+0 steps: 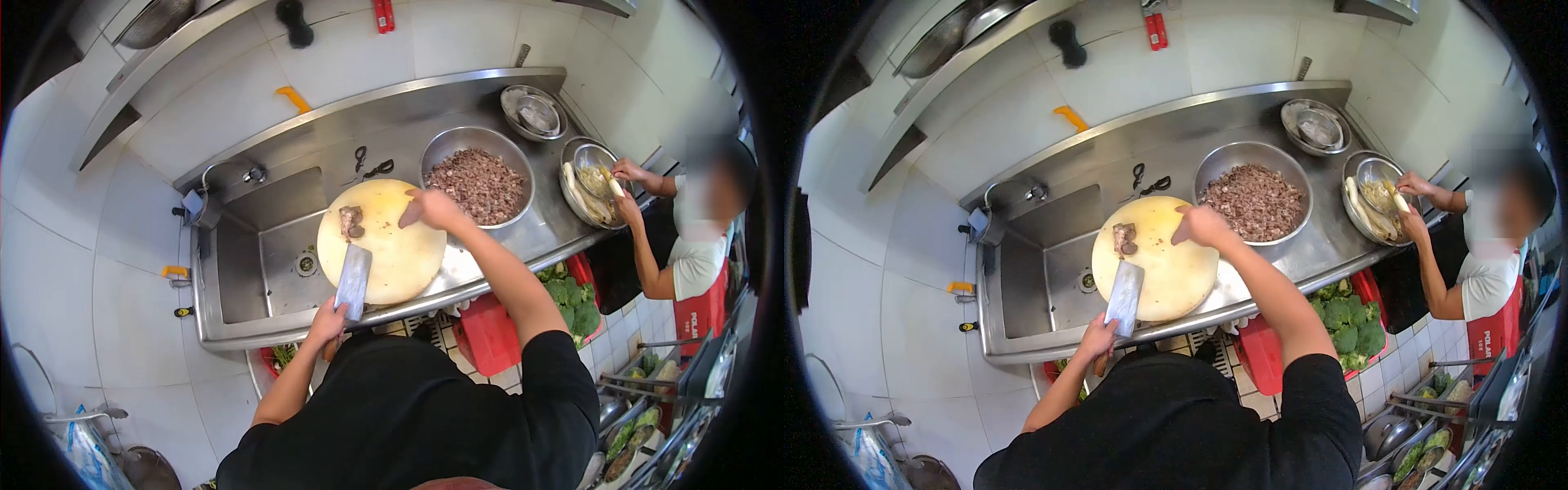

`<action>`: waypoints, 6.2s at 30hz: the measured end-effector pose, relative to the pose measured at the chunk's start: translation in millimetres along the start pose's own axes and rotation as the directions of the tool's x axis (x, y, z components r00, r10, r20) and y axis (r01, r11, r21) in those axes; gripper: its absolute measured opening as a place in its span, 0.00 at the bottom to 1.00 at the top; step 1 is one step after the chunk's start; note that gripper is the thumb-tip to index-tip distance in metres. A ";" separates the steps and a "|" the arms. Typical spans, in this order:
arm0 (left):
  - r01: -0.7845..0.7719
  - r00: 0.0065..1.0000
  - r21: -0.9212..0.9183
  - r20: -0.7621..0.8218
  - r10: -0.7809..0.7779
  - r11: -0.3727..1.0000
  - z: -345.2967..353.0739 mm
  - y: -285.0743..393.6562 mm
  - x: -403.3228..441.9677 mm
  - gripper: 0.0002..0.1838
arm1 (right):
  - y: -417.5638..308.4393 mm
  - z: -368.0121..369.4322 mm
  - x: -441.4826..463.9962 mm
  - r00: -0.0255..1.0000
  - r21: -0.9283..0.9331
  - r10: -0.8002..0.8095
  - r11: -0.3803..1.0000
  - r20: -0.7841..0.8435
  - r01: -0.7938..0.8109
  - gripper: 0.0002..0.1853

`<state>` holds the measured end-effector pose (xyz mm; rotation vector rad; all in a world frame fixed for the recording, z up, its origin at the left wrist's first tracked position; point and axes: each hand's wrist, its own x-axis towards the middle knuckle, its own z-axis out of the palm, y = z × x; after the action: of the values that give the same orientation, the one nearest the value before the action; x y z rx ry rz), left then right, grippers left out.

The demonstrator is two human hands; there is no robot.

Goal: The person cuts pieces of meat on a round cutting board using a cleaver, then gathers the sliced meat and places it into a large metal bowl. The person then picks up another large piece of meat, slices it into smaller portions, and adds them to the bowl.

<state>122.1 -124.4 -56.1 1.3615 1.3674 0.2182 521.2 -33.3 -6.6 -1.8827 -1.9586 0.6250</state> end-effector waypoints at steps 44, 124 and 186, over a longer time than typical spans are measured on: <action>-0.421 0.895 0.430 0.343 0.286 0.799 -72.2 60.5 52.4 0.26 | -74.8 202.9 -75.7 0.553 0.671 0.632 0.722 -0.543 -0.167 0.16; -0.159 0.982 -0.415 -0.159 0.100 0.896 -154.2 -45.7 49.3 0.09 | -77.2 21.9 173.8 0.844 -0.436 0.051 0.872 0.534 0.223 0.24; -0.241 0.970 0.759 0.170 0.174 0.605 -45.8 72.6 -8.2 0.12 | -124.1 181.9 -77.8 0.950 -0.016 -0.056 0.998 -0.307 0.053 0.08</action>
<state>125.9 -83.0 19.4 2.2413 1.2691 -0.3334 323.2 -126.2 -88.7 -1.7981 -1.8045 0.2863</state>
